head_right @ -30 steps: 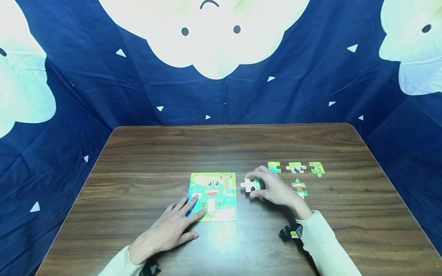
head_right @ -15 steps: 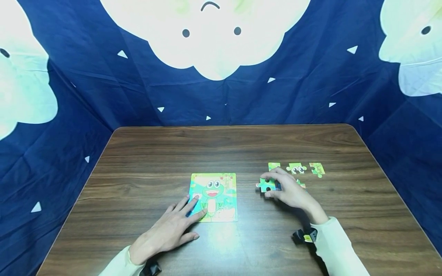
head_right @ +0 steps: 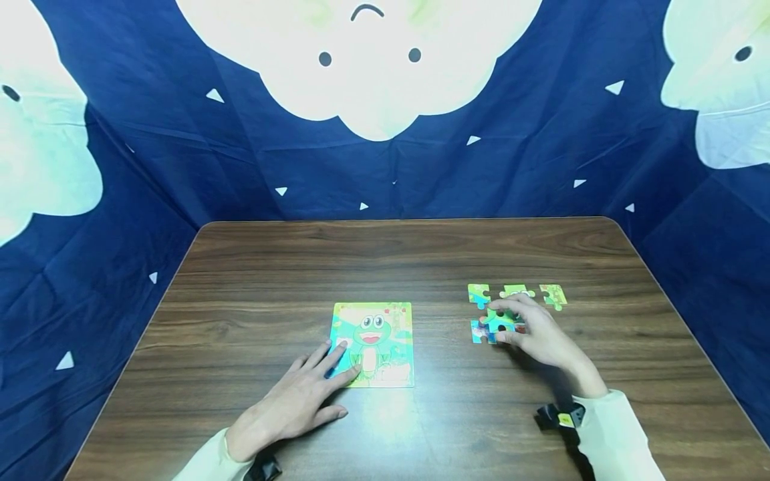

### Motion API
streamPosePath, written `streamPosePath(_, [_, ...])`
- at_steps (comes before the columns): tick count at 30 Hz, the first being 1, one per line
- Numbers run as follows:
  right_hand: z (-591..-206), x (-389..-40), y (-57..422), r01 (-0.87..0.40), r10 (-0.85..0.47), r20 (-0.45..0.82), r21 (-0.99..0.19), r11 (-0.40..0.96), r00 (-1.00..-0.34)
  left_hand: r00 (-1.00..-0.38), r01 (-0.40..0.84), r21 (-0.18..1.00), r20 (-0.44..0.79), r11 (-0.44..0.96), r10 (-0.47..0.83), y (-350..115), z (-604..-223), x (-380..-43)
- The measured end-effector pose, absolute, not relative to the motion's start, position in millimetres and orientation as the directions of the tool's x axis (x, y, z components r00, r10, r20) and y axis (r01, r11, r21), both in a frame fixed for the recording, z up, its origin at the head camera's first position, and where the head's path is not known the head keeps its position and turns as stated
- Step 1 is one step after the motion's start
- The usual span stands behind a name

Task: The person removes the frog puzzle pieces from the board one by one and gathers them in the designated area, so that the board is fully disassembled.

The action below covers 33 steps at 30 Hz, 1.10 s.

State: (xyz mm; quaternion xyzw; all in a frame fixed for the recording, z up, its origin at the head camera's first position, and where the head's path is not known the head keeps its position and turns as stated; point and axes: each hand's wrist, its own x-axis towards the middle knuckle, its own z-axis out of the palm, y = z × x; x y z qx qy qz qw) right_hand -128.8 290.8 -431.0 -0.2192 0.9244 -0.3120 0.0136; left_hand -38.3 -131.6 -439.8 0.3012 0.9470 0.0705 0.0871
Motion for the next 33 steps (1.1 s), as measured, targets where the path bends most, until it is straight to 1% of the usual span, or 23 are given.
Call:
streamPosePath(4, [-431,-127,300,-0.378,-0.394,0.106,-0.581,0.721,-0.913,-0.801,0.560,0.185,-0.125,0.807,0.585,-132,-439,-38])
streamPosePath(10, [-435,-125,314,-0.416,-0.401,0.162,-0.579,0.701,-0.902,-0.801,0.560,0.183,-0.131,0.808,0.584,-131,-438,-38])
streamPosePath(14, [-436,-123,326,-0.405,-0.380,0.170,-0.577,0.710,-0.909,-0.802,0.558,0.181,-0.131,0.810,0.582,-131,-438,-38])
streamPosePath(31, [-445,-118,374,-0.297,-0.277,0.121,-0.538,0.788,-0.953,-0.802,0.557,0.190,-0.131,0.809,0.583,-132,-438,-39])
streamPosePath(33, [-448,-117,377,-0.305,-0.280,0.129,-0.530,0.791,-0.951,-0.802,0.554,0.192,-0.136,0.810,0.581,-131,-438,-39])
